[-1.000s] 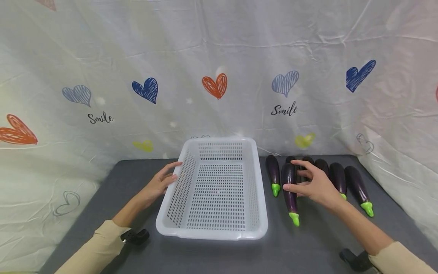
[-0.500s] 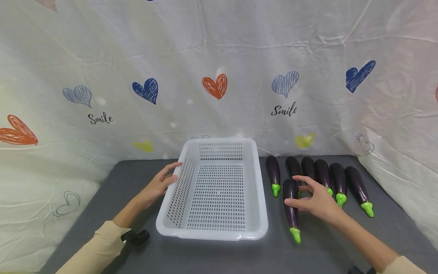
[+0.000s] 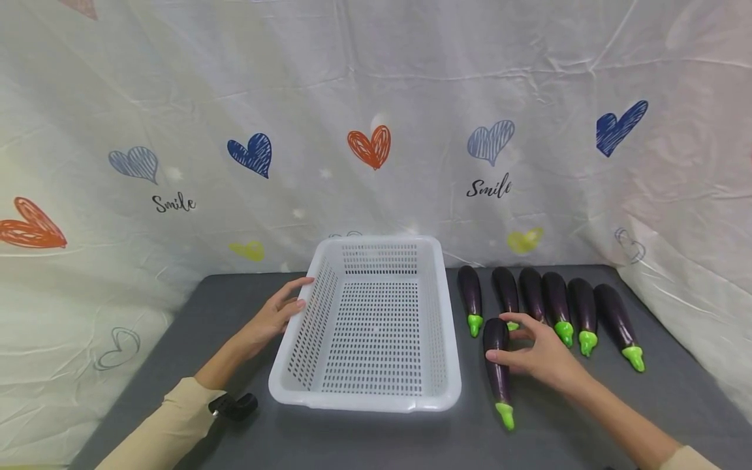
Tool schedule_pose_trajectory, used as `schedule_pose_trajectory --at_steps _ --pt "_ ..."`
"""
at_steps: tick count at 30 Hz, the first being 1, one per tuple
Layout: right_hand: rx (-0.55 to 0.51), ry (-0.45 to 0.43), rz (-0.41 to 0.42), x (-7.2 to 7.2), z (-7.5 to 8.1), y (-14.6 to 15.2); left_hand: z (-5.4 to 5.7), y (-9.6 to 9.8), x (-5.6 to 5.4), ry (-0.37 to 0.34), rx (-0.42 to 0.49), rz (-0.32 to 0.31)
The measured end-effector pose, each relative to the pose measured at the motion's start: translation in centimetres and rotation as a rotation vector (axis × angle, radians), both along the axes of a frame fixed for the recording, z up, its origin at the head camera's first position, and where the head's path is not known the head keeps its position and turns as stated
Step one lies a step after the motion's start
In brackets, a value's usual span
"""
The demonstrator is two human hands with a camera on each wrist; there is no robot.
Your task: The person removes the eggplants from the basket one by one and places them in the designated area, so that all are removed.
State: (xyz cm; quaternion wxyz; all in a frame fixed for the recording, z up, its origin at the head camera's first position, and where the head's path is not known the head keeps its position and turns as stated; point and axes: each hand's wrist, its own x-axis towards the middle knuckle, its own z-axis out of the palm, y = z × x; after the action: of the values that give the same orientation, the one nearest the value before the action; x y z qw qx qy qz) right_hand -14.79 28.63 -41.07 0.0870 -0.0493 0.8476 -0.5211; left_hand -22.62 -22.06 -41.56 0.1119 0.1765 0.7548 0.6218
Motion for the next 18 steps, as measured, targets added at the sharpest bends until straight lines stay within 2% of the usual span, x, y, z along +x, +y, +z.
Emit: schedule_pose_trajectory --at_steps 8,18 --pt "-0.015 0.015 0.022 -0.1 0.02 -0.61 0.14 0.07 0.03 -0.006 0.004 0.001" --pt "0.039 0.007 0.02 -0.24 -0.22 -0.91 -0.03 0.01 0.03 -0.011 0.019 -0.007"
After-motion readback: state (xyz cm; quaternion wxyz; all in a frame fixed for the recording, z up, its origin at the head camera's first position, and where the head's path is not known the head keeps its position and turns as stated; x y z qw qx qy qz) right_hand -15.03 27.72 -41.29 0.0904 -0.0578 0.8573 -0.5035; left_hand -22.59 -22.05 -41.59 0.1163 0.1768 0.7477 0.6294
